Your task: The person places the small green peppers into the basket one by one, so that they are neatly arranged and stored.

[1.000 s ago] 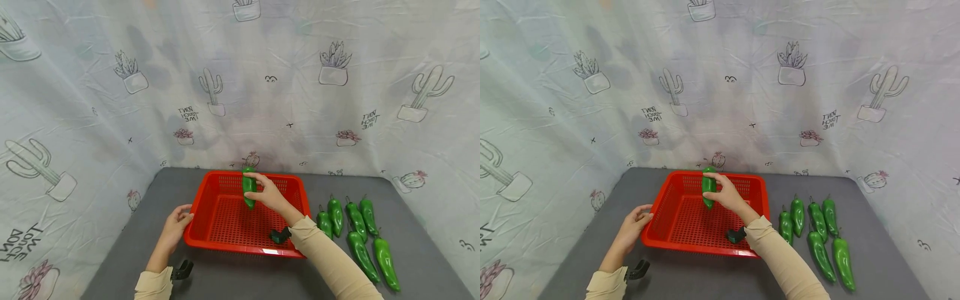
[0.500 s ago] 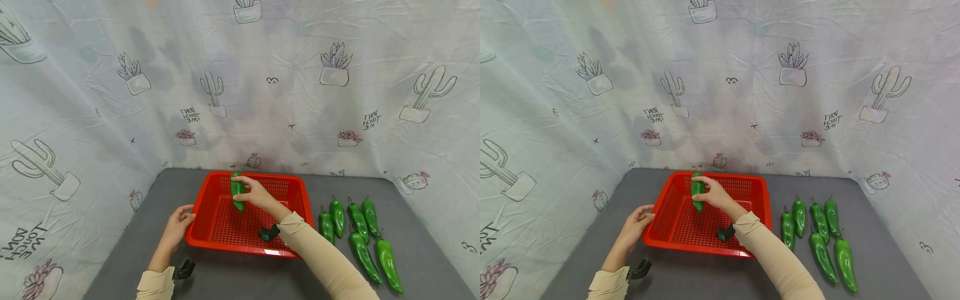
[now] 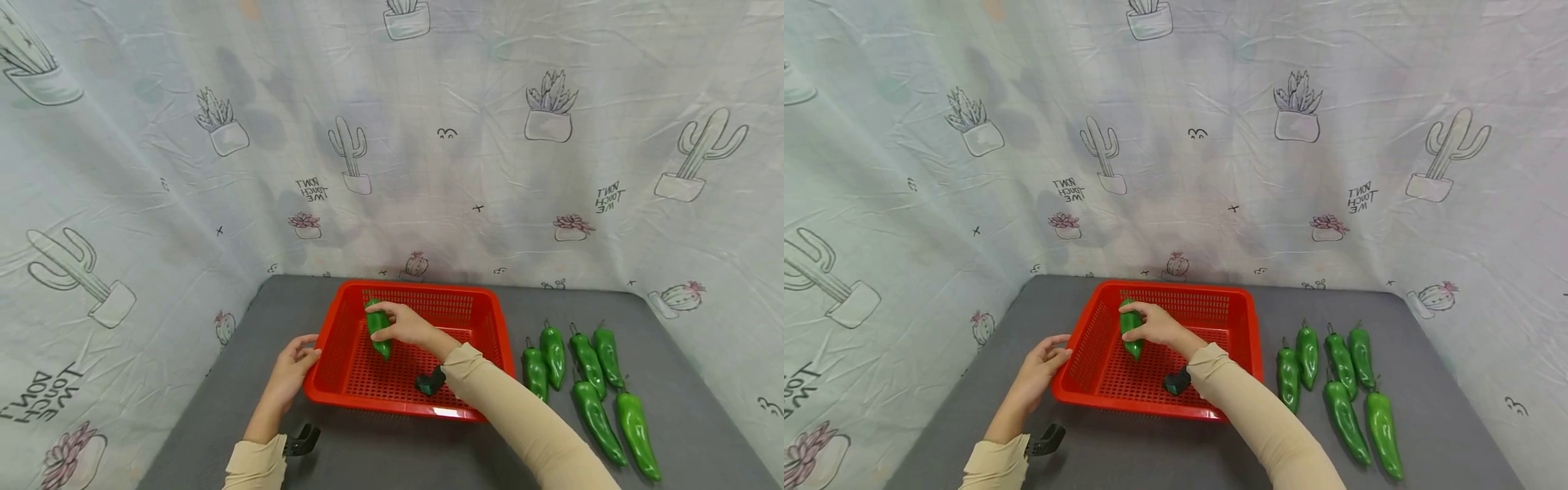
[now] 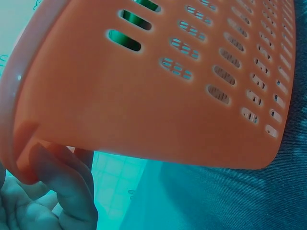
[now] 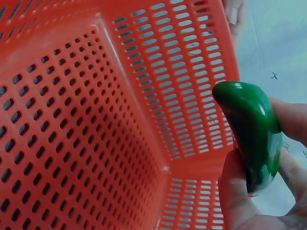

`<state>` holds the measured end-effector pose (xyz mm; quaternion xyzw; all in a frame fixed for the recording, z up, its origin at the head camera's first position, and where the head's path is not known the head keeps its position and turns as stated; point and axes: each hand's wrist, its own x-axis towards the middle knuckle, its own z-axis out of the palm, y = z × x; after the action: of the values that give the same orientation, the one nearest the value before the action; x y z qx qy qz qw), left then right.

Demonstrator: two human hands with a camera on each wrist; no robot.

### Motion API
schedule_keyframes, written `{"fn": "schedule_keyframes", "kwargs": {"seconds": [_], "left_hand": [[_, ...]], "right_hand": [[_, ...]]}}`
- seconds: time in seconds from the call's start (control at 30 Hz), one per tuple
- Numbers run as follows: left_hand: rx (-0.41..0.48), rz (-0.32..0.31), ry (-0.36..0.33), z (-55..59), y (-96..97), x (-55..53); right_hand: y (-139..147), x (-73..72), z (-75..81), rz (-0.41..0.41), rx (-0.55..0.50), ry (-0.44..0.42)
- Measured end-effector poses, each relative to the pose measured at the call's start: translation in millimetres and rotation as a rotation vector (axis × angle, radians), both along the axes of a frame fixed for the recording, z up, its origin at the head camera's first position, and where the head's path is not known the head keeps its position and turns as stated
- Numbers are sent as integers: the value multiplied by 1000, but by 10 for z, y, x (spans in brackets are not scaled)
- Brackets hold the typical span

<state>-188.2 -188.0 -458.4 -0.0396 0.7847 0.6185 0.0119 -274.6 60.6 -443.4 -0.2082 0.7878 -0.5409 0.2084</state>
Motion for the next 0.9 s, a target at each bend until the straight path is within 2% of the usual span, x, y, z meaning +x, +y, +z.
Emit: {"fn": "schedule_keyframes", "kwargs": {"seconds": [0.27, 0.57, 0.9], "left_hand": [[4, 1, 2, 2, 1, -2], [1, -2, -13, -21, -6, 28], [-12, -11, 8, -19, -7, 4]], "right_hand": [[-100, 8, -24, 10, 10, -26], [-186, -23, -172, 48, 33, -75], [-264, -92, -209, 15, 46, -90]]}}
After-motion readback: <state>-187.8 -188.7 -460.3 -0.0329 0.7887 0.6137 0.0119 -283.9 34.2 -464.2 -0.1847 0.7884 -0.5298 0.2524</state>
